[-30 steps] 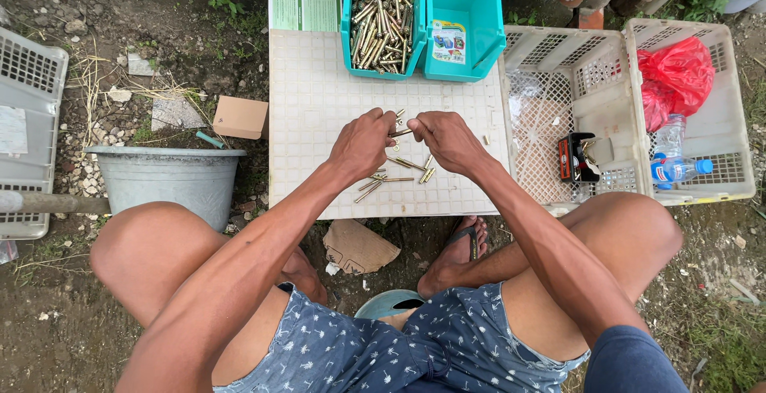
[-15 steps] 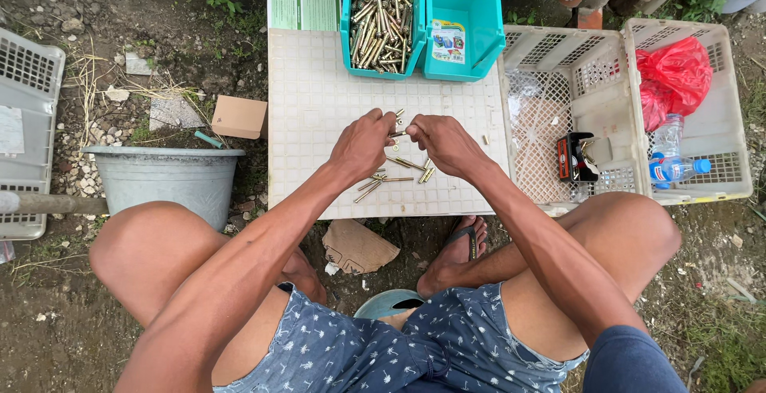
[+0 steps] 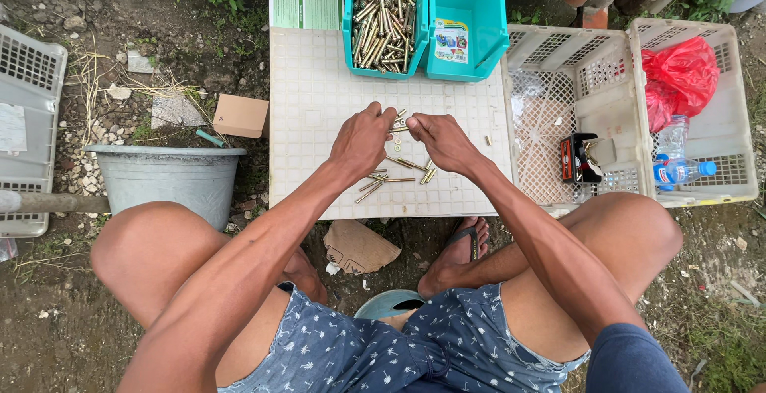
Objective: The person sits cross-legged on the ground and assembles small metal components by hand. They pick up cylindrical metal tubes and small rings from a tiled surface, insert the rings into the tubes, and place the assembled pieces into a teal plastic container.
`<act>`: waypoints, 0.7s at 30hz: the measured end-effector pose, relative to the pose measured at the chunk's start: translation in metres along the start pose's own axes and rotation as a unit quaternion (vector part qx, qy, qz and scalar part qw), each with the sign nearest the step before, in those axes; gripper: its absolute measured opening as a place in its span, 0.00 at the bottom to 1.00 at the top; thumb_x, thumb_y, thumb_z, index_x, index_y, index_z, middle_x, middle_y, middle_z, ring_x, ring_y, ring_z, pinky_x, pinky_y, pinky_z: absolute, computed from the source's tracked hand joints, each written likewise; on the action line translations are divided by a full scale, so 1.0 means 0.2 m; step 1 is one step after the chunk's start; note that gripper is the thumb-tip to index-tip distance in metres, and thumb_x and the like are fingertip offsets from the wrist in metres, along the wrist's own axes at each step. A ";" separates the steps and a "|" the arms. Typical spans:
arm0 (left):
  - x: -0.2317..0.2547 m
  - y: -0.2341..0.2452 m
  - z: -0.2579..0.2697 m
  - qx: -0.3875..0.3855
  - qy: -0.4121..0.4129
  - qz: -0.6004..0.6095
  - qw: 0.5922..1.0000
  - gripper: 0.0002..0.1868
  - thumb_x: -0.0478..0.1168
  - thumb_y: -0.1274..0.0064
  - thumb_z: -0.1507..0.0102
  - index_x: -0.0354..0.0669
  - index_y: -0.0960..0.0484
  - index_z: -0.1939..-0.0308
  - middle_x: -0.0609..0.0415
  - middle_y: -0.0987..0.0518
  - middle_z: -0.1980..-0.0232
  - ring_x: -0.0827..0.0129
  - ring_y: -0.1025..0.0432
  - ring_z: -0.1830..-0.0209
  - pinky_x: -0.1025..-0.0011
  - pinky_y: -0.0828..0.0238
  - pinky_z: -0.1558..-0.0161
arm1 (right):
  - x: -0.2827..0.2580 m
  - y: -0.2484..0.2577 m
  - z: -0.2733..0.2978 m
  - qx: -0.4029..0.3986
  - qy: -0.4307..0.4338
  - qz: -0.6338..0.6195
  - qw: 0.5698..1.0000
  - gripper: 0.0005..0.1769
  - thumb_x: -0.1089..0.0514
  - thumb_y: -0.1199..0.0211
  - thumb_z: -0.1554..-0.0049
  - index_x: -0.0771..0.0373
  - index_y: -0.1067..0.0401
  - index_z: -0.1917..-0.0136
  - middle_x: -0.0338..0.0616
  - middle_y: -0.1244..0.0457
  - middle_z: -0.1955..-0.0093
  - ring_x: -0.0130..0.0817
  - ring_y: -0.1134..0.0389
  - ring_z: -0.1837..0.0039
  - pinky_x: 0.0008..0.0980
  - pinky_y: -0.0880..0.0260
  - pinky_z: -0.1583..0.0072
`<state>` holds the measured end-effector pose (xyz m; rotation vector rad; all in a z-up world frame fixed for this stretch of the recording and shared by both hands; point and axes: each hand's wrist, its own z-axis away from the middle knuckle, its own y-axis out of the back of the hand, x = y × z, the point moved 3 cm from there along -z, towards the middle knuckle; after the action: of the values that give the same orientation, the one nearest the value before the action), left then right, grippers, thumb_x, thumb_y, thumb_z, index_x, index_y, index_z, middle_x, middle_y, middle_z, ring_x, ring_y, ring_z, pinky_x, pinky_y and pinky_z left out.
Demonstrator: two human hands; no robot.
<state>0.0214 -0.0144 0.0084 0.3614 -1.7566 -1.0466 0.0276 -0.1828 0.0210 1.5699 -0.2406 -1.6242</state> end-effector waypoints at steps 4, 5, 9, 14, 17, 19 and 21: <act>0.00 0.02 0.00 0.008 -0.009 -0.022 1.000 0.08 0.30 0.48 0.42 0.39 0.31 0.64 0.44 0.33 0.67 0.40 0.28 0.69 0.52 0.30 0.67 | -0.01 -0.01 0.00 -0.013 -0.021 -0.017 1.000 0.25 0.45 0.61 0.33 0.55 0.42 0.69 0.43 0.48 0.76 0.38 0.47 0.67 0.36 0.43 0.59; 0.00 0.02 0.00 0.012 -0.012 -0.032 0.999 0.08 0.30 0.48 0.42 0.39 0.31 0.64 0.45 0.33 0.67 0.41 0.28 0.69 0.53 0.30 0.66 | -0.01 -0.01 0.00 -0.017 -0.030 -0.026 0.999 0.25 0.45 0.61 0.33 0.55 0.43 0.69 0.42 0.48 0.76 0.37 0.47 0.67 0.36 0.44 0.59; 0.01 0.03 0.00 0.008 -0.004 -0.046 0.999 0.08 0.29 0.47 0.42 0.37 0.31 0.64 0.43 0.32 0.66 0.41 0.27 0.67 0.52 0.28 0.65 | 0.04 -0.03 -0.03 -0.031 -0.067 -0.053 0.996 0.26 0.43 0.60 0.33 0.53 0.40 0.70 0.38 0.46 0.76 0.31 0.46 0.66 0.32 0.42 0.58; -0.09 -0.05 0.02 -0.033 0.014 -0.035 0.999 0.05 0.33 0.49 0.40 0.40 0.30 0.64 0.45 0.31 0.66 0.41 0.27 0.68 0.51 0.28 0.66 | -0.05 -0.02 0.00 -0.050 -0.079 -0.090 0.992 0.19 0.48 0.52 0.36 0.61 0.30 0.60 0.45 0.36 0.67 0.35 0.35 0.60 0.34 0.36 0.53; -0.12 -0.06 0.03 -0.058 0.014 -0.063 0.996 0.03 0.34 0.49 0.40 0.41 0.28 0.64 0.46 0.29 0.67 0.44 0.25 0.68 0.52 0.27 0.66 | -0.04 -0.03 -0.02 -0.070 -0.060 -0.065 0.994 0.14 0.52 0.46 0.39 0.65 0.27 0.56 0.50 0.32 0.62 0.38 0.31 0.58 0.38 0.34 0.51; -0.12 -0.06 0.04 -0.068 0.014 -0.076 0.995 0.03 0.33 0.50 0.41 0.42 0.26 0.64 0.47 0.28 0.67 0.45 0.25 0.69 0.52 0.27 0.67 | 0.03 -0.07 -0.04 -0.085 -0.053 -0.048 0.994 0.12 0.55 0.44 0.40 0.65 0.26 0.56 0.50 0.31 0.62 0.40 0.31 0.58 0.39 0.33 0.51; -0.15 -0.06 0.05 -0.097 0.066 -0.099 0.988 0.10 0.38 0.47 0.40 0.43 0.22 0.56 0.48 0.26 0.64 0.49 0.24 0.63 0.54 0.25 0.61 | 0.14 -0.13 -0.06 -0.168 -0.124 0.027 0.978 0.12 0.51 0.42 0.47 0.58 0.23 0.63 0.43 0.30 0.64 0.36 0.29 0.59 0.36 0.30 0.53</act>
<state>0.0233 0.0035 -0.0207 0.4791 -1.5082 -1.2953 0.0300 -0.1803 -0.0193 1.0983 -0.1304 -1.7150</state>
